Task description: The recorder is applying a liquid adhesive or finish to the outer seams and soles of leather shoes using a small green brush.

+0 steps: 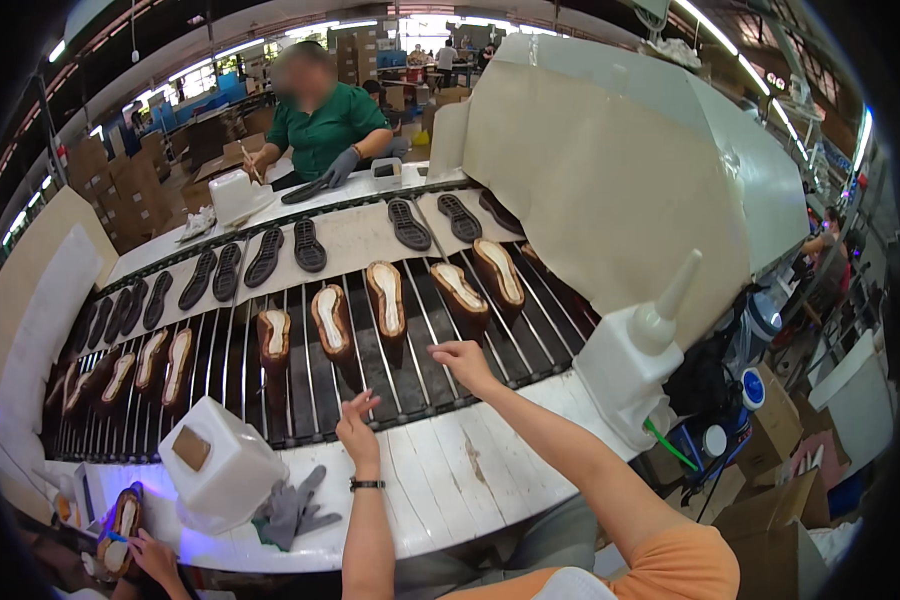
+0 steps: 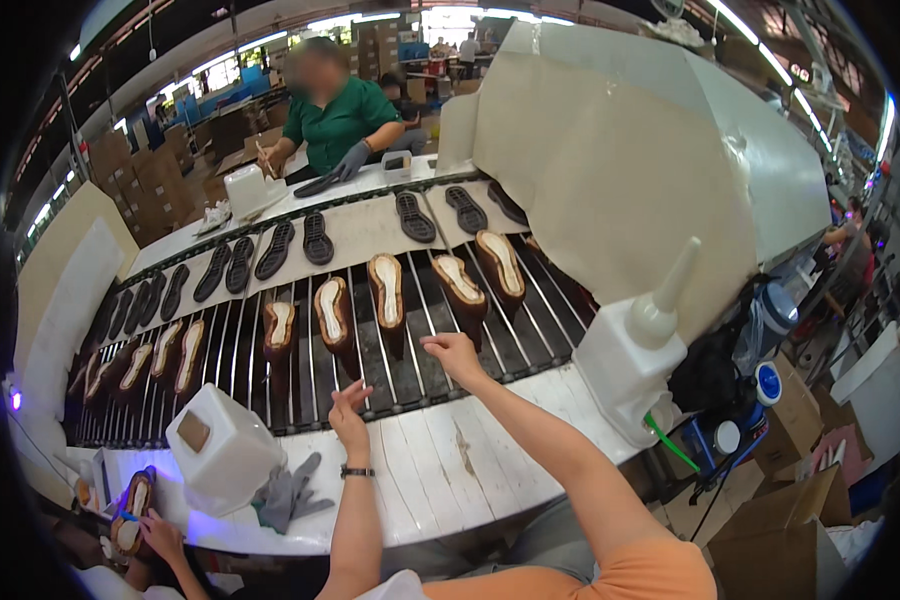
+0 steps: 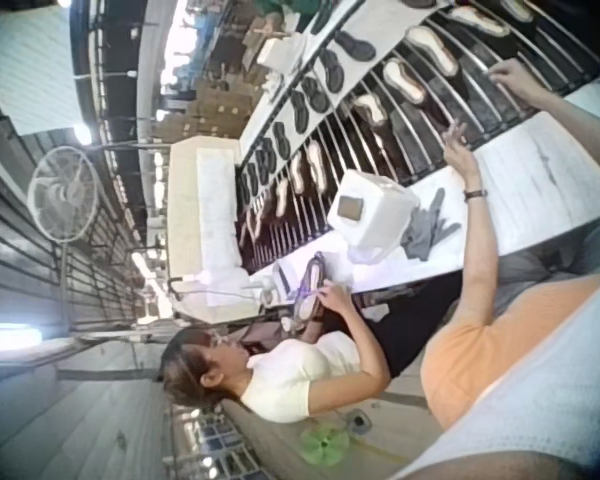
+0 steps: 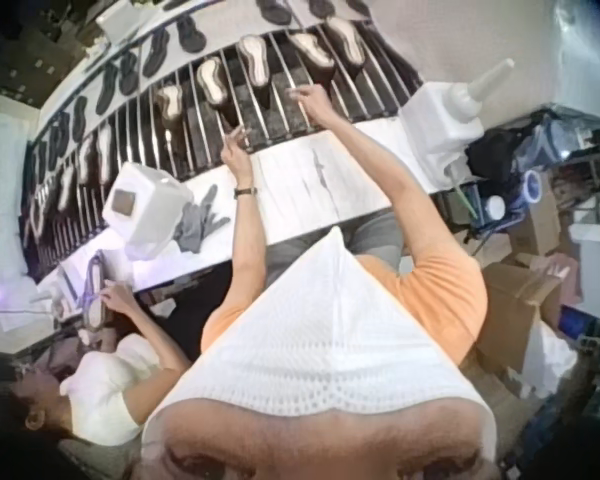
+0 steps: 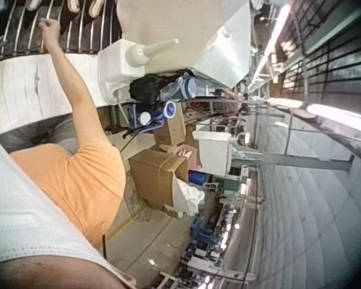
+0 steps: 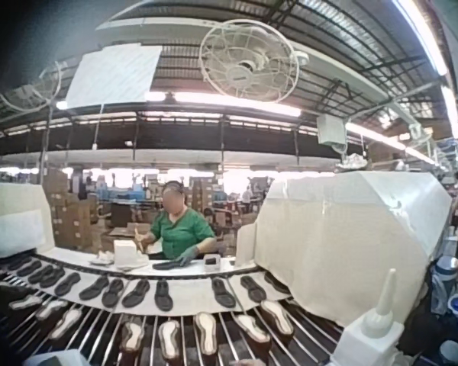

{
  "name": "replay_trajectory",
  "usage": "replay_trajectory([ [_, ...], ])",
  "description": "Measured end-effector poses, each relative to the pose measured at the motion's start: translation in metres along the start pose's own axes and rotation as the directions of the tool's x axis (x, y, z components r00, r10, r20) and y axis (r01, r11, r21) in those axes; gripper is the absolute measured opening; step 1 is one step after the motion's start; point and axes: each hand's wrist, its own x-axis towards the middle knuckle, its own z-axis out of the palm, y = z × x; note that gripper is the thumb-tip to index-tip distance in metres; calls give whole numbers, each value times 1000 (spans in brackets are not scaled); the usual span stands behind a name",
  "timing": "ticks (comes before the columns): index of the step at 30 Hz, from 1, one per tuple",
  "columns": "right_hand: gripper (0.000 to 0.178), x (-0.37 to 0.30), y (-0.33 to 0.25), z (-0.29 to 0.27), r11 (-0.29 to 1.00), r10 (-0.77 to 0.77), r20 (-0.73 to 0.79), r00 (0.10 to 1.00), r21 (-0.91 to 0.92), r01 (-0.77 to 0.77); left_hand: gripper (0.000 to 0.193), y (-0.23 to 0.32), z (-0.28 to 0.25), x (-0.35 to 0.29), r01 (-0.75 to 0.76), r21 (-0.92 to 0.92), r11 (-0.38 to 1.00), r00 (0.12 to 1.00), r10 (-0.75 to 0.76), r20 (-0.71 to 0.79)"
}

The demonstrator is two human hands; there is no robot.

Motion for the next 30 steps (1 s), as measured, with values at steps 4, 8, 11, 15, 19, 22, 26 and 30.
replay_trajectory([
  [4, 60, 77, 40, 42, 977, 150, -69, 986, -142, -159, 81, 7, 5, 5, 101, -128, 987, 990, -87, 109],
  [8, 113, 120, 46, 87, 908, 193, -119, 974, -355, -224, 79, 7, 13, 9, 153, -104, 983, 978, -136, 158],
  [11, 125, 125, 44, 123, 846, 223, -214, 951, -442, -298, 73, 2, 11, 11, 218, -112, 970, 967, -199, 158],
  [15, 112, 138, 41, 126, 847, 214, -260, 942, -431, -311, 60, 7, 12, 14, 266, -7, 964, 941, -258, 220],
  [19, 83, 157, 38, 108, 853, 141, -378, 915, -423, -306, 50, 11, 10, 13, 241, 119, 963, 919, -266, 291],
  [22, 69, 144, -18, 78, 903, 208, -331, 920, -297, -311, 61, 5, 11, 5, -18, 260, 966, 982, -31, 184],
  [26, 68, 75, -78, 13, 967, 187, -20, 982, 178, -181, 83, -9, 5, 0, 54, 45, 997, 951, -66, 302],
  [30, 65, -32, -127, -40, 790, 95, 207, 974, 579, -201, 83, 60, 27, -12, 271, -497, 824, 873, 8, 488],
])
